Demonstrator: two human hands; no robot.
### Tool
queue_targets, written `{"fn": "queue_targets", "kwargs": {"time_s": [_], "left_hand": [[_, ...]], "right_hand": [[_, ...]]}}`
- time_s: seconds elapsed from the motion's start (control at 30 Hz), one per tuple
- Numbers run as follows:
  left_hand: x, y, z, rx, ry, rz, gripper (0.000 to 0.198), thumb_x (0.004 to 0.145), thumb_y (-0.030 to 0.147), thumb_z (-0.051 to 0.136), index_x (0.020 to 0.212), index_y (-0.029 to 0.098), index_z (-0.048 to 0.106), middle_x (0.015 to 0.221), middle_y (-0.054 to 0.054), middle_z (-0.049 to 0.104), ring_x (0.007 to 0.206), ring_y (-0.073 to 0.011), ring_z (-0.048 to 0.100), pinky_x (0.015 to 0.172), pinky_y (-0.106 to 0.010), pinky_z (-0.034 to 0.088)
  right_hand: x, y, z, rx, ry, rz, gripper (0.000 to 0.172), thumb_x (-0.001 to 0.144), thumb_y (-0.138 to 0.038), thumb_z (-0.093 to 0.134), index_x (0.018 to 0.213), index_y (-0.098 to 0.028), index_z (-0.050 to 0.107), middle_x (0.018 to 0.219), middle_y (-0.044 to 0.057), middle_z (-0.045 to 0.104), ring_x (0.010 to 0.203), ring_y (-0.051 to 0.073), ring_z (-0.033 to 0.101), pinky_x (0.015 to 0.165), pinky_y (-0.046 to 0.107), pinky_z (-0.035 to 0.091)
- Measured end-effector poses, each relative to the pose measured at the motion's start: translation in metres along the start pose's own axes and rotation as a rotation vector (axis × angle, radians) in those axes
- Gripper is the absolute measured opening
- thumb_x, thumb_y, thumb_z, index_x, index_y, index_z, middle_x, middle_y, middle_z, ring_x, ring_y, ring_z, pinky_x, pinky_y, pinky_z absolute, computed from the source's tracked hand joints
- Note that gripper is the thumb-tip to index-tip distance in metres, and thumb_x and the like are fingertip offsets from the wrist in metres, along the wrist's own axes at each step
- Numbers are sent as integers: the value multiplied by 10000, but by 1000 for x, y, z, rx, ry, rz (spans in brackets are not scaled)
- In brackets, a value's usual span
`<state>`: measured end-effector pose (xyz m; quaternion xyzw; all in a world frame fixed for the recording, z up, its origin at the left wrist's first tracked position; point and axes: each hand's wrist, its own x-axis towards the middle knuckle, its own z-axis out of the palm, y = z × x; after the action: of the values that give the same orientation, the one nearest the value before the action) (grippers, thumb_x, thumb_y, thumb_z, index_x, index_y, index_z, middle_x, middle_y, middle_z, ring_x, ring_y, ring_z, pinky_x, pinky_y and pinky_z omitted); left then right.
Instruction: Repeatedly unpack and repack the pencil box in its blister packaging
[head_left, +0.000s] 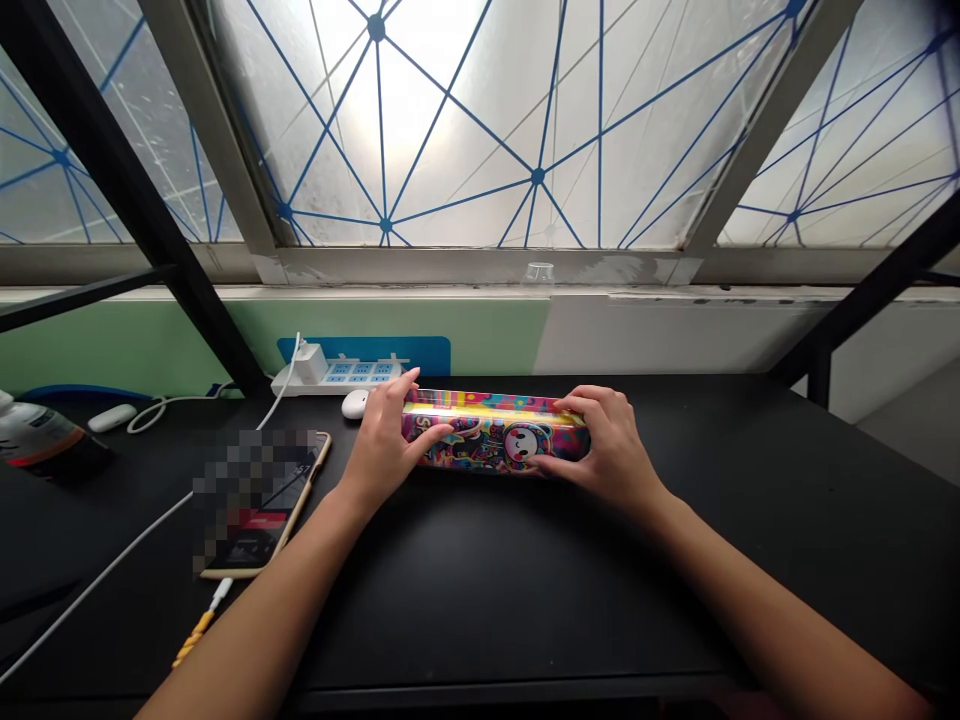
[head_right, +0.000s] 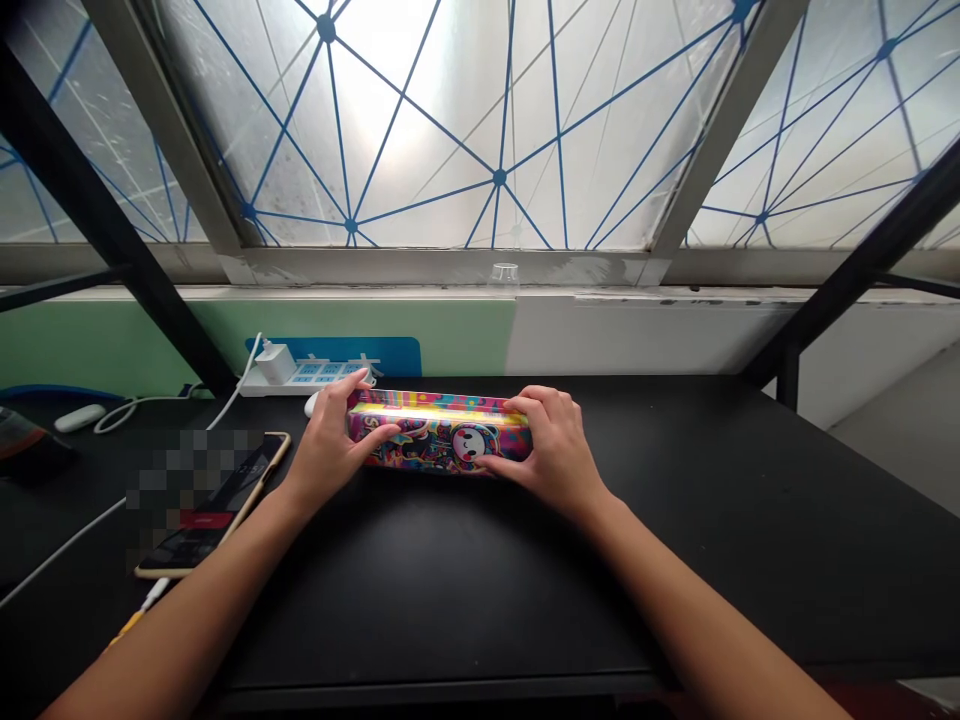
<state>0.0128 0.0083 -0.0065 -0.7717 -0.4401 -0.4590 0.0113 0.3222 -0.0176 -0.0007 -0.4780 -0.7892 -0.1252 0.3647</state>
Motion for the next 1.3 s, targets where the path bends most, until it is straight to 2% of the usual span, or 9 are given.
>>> {"fn": "queue_targets", "kwargs": {"time_s": [0.1, 0.2, 0.3, 0.43, 0.53, 0.67, 0.9, 1.03, 1.3], "left_hand": [[0, 3, -2, 80, -47, 116, 594, 882, 402, 707, 1399, 277, 442, 1230, -98, 573, 1172, -280, 535, 1022, -443, 445], [0, 5, -1, 149, -147, 196, 388, 869, 373, 724, 1216, 256, 597, 1118, -75, 640, 1082, -272, 575, 976, -427, 460], [0, 7, -2, 170, -188, 210, 287, 868, 393, 725, 1101, 246, 643, 1090, -62, 689, 1042, -259, 619, 1038, -466, 409], [-2, 6, -6, 153, -225, 184, 246, 915, 433, 664, 1067, 240, 657, 1080, -46, 741, 1012, -232, 681, 1146, -508, 290], [-4, 3, -10, 137, -299, 188, 201, 951, 408, 616, 1031, 235, 681, 993, -33, 765, 930, -221, 703, 1076, -468, 383], [-4, 2, -9, 103, -355, 191, 245, 934, 438, 630, 1027, 220, 694, 988, -55, 763, 955, -241, 686, 934, -401, 480], [-4, 1, 1, 156, -404, -81, 570, 1001, 513, 437, 1481, 205, 409, 1512, -139, 481, 1420, -302, 399, 1152, -546, 282], [-4, -3, 1, 155, -517, -200, 623, 1026, 566, 283, 1524, 195, 336, 1564, -143, 402, 1472, -297, 321, 1187, -593, 165], [-8, -1, 6, 164, -504, -169, 691, 1019, 570, 300, 1566, 154, 235, 1580, -174, 356, 1454, -298, 360, 1177, -526, 248]], "right_hand": [[0, -5, 0, -49, 59, 16, 539, 778, -528, 757, 1184, -245, 544, 1066, 110, 612, 990, 324, 596, 930, 504, 417], [1, -5, -3, -47, -18, -63, 441, 826, -469, 731, 1166, -238, 573, 942, 78, 686, 873, 291, 619, 879, 462, 455], [1, -2, -5, -44, -103, -115, 267, 869, -417, 690, 1064, -243, 635, 983, 73, 739, 897, 289, 645, 857, 444, 484], [-1, -2, -5, -44, -166, -114, 229, 898, -371, 653, 1076, -227, 660, 1053, 85, 750, 964, 299, 674, 856, 448, 517], [-4, -5, 0, -11, -262, -150, 149, 947, -311, 580, 1031, -244, 683, 1056, 74, 753, 986, 288, 686, 847, 446, 538], [-5, -12, 7, 32, -327, -157, 267, 951, -319, 581, 1193, -237, 658, 1234, 113, 698, 1139, 303, 645, 947, 485, 533], [-6, -15, 15, 1, -467, -195, 669, 930, -463, 611, 1530, -291, 369, 1544, 116, 440, 1427, 329, 394, 1114, 559, 393], [-4, -11, 11, 5, -545, -165, 662, 944, -530, 565, 1535, -320, 354, 1553, 95, 420, 1434, 316, 382, 1128, 572, 354], [4, 10, -9, 128, -637, -46, 468, 965, -536, 523, 1408, -386, 541, 1475, 11, 531, 1372, 307, 476, 1107, 548, 406]]}}
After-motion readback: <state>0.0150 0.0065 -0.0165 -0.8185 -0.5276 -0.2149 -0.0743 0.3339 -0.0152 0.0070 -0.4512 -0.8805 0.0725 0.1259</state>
